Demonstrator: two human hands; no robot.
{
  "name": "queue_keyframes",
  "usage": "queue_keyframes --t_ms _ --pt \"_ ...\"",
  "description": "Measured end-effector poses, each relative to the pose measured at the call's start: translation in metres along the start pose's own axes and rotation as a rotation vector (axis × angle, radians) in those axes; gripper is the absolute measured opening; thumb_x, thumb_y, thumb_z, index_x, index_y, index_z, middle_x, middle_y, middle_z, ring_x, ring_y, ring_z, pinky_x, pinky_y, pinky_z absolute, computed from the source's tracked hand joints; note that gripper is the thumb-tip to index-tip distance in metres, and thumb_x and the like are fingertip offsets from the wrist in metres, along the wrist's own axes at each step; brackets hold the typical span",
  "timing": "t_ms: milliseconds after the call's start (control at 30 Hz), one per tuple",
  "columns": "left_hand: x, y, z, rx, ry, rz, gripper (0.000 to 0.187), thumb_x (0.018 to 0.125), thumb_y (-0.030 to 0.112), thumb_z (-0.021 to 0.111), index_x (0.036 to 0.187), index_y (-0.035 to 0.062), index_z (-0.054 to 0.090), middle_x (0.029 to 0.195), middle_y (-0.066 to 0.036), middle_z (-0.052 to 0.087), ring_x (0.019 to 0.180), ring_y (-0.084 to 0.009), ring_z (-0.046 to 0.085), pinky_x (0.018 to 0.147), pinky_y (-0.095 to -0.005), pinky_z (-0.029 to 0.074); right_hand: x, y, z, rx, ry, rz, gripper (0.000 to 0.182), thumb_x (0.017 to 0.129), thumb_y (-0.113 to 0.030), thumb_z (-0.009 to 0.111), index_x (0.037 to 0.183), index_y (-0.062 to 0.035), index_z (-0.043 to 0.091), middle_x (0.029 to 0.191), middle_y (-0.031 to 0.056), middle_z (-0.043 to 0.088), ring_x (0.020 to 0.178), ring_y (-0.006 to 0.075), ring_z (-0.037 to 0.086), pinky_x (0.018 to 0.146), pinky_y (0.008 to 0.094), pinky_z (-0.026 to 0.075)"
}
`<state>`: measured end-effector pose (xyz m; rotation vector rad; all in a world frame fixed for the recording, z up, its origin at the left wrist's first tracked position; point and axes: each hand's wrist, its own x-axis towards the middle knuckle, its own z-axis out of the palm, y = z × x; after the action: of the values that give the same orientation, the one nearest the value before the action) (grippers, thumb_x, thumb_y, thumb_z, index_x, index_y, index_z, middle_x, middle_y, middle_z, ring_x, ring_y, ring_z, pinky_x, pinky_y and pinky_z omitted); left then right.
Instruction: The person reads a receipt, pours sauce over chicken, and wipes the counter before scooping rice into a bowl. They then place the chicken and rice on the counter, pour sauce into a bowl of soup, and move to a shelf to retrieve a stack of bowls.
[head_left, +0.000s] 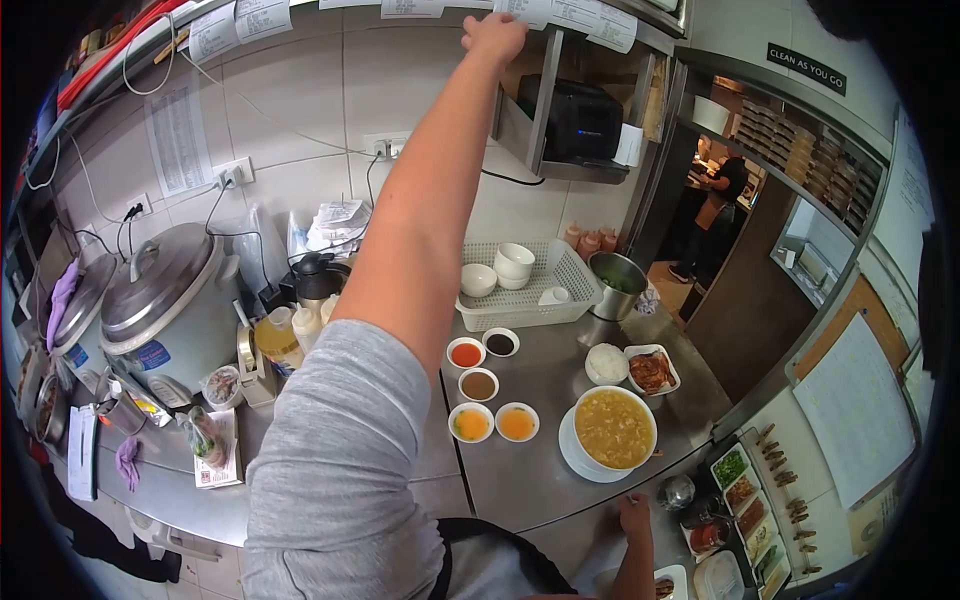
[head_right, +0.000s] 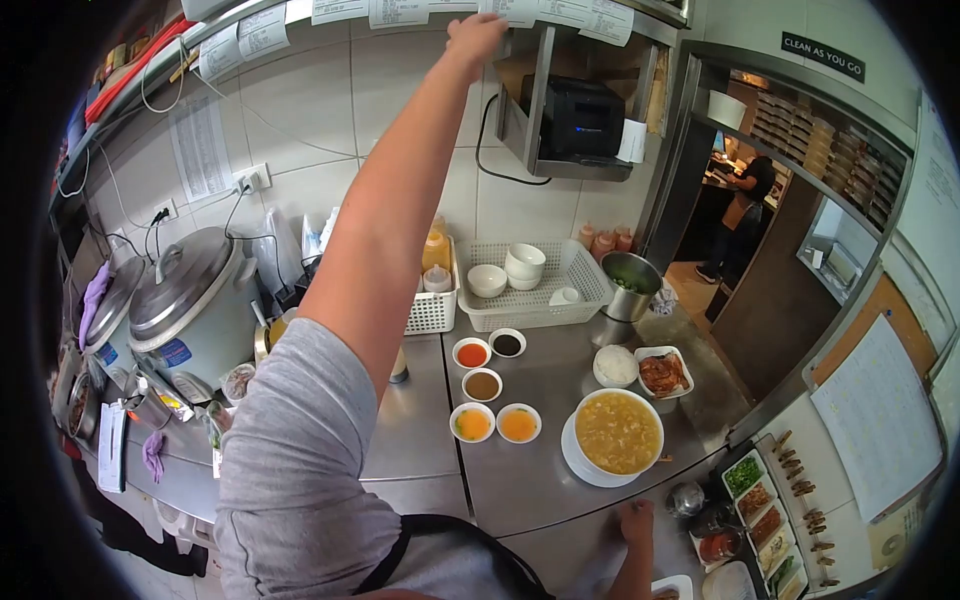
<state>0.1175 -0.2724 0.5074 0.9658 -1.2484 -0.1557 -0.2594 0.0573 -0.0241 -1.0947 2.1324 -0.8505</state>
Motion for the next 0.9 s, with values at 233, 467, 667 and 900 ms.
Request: queue_keyframes --t_ms 233,467,667,900 --pt "0.018 0.002 -0.001 -0.484 -0.157 0.144 0.034 0.074 0.021 0.048 0.102 0.002 0.054 0.103 -0.019 0.052 0.1 -0.0314 0.045 0.083 -0.0358 0.037 0.012 0.02 0.009 -0.109 0.072 -0.07 0.041 0.07 -0.02 0.057 0.101 0.004 0.043 0.084 0.0189 0.055 0.074 0.026 0.055 0.064 0.0334 0.044" --pt "-0.084 -0.018 -0.071 -0.28 -0.493 0.098 0.038 0.083 0.024 0.041 0.114 0.0035 0.047 0.115 -0.008 0.046 0.107 -0.0177 0.038 0.091 -0.0281 0.027 -0.004 -0.009 -0.016 0.288 -0.249 0.24 0.02 0.074 -0.021 0.051 0.083 -0.003 0.05 0.064 0.0061 0.05 0.053 0.0144 0.051 0.041 0.026 0.04" --pt "-0.168 -0.053 -0.169 -0.438 -0.671 0.112 0.047 0.082 0.032 0.043 0.12 0.005 0.041 0.123 -0.006 0.039 0.115 -0.0185 0.031 0.096 -0.0337 0.021 -0.029 -0.057 -0.027 0.233 -0.265 0.109 0.019 0.075 -0.023 0.049 0.07 -0.0048 0.051 0.059 0.0037 0.049 0.051 0.0143 0.051 0.045 0.0256 0.041" --pt "-0.215 -0.059 -0.235 -0.435 -0.722 0.058 0.042 0.083 0.024 0.04 0.12 0.0035 0.042 0.121 -0.008 0.039 0.113 -0.0169 0.034 0.095 -0.0306 0.023 -0.07 -0.17 0.001 0.19 -0.496 -0.284 0.017 0.077 -0.019 0.05 0.075 -0.0018 0.052 0.062 0.0014 0.049 0.056 0.0086 0.045 0.052 0.0209 0.036"
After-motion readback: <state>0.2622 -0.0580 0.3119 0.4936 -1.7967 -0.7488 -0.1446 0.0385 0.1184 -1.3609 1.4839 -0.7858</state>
